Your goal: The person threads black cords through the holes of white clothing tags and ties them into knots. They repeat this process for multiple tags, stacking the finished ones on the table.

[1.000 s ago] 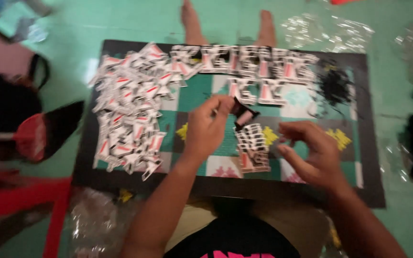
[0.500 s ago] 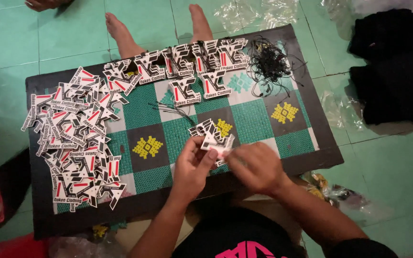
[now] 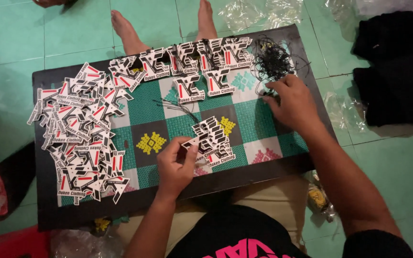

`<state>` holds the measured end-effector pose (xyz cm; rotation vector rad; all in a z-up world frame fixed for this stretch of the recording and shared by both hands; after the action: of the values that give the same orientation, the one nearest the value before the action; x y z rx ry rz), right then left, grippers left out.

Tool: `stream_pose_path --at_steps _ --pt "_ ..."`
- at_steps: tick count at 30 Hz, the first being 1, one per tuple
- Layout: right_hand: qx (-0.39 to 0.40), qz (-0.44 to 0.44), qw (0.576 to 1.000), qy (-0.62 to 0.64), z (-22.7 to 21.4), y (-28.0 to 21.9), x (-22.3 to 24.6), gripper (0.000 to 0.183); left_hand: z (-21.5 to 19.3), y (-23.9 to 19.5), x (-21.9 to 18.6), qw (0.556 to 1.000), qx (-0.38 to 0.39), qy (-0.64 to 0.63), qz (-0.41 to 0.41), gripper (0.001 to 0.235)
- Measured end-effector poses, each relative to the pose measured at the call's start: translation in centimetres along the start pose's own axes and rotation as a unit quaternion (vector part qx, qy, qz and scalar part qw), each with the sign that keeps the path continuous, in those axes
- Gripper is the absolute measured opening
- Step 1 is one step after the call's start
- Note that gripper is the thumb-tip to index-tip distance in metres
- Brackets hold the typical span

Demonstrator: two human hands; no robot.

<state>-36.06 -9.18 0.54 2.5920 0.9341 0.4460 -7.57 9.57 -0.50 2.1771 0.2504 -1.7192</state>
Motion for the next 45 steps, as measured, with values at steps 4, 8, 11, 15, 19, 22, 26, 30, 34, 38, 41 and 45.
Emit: stream_pose_path --at_steps 4,8,11,15,19,22,26,30,34,38,41,45 --pt "0.009 -0.001 0.999 -0.050 2.8 0.1 -2.1 0.015 -0.1 -0.2 -0.6 1.000 -0.003 -0.008 0.011 0.011" --pt "-0.003 0.010 0.998 -0.060 4.4 -0.5 -3.9 0.011 -0.3 -0.1 -0.3 1.000 -0.003 -0.012 0.018 0.011" --pt "-0.038 0.005 0.996 -0.080 3.0 -0.1 -3.8 0.011 -0.4 0.0 -0.6 1.000 -0.002 -0.017 0.020 0.012" --pt "-0.118 0.037 0.991 0.053 -0.3 0.6 -2.7 0.009 -0.1 0.2 -0.8 0.999 0.011 -0.034 0.006 0.016" --pt "-0.116 0.112 0.940 0.301 -4.3 1.8 1.9 0.009 0.0 0.3 -1.0 0.999 0.015 -0.030 0.006 0.016" --pt "-0.053 0.089 0.884 0.455 -6.1 2.3 5.4 0.010 -0.1 0.4 0.2 1.000 0.016 -0.017 0.005 0.015" --pt "0.001 0.038 0.856 0.516 -7.1 2.5 8.6 0.006 -0.1 0.5 0.0 0.999 0.014 -0.029 0.003 0.020" --pt "0.054 -0.031 0.823 0.565 -7.7 3.3 10.9 0.007 -0.1 0.7 0.8 0.999 0.000 -0.050 0.011 0.024" --pt "0.068 -0.092 0.801 0.588 -7.4 3.8 12.6 0.008 -0.3 0.9 -1.5 0.999 -0.005 -0.044 0.001 0.013" --pt "0.103 -0.146 0.823 0.540 -7.0 3.7 13.9 0.014 -0.5 1.1 -2.7 0.996 0.036 -0.077 -0.037 0.021" --pt "0.128 -0.181 0.834 0.505 -7.0 3.6 15.3 0.012 -0.5 1.1 -2.5 0.990 0.072 -0.110 -0.058 0.026" --pt "0.166 -0.236 0.839 0.462 -7.2 3.1 16.9 0.005 -0.9 0.4 -4.0 0.973 0.098 -0.185 -0.102 0.039"
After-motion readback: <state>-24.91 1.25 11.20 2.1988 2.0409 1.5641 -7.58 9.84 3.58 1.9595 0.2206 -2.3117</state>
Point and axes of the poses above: each hand's wrist, its own y-axis towards the middle knuckle, its own z-axis out of the palm, x = y × z, the point moved 2 cm from there along y, towards the middle knuckle, and after that the axes turned 3 degrees about -z, right-handed, at the moved point
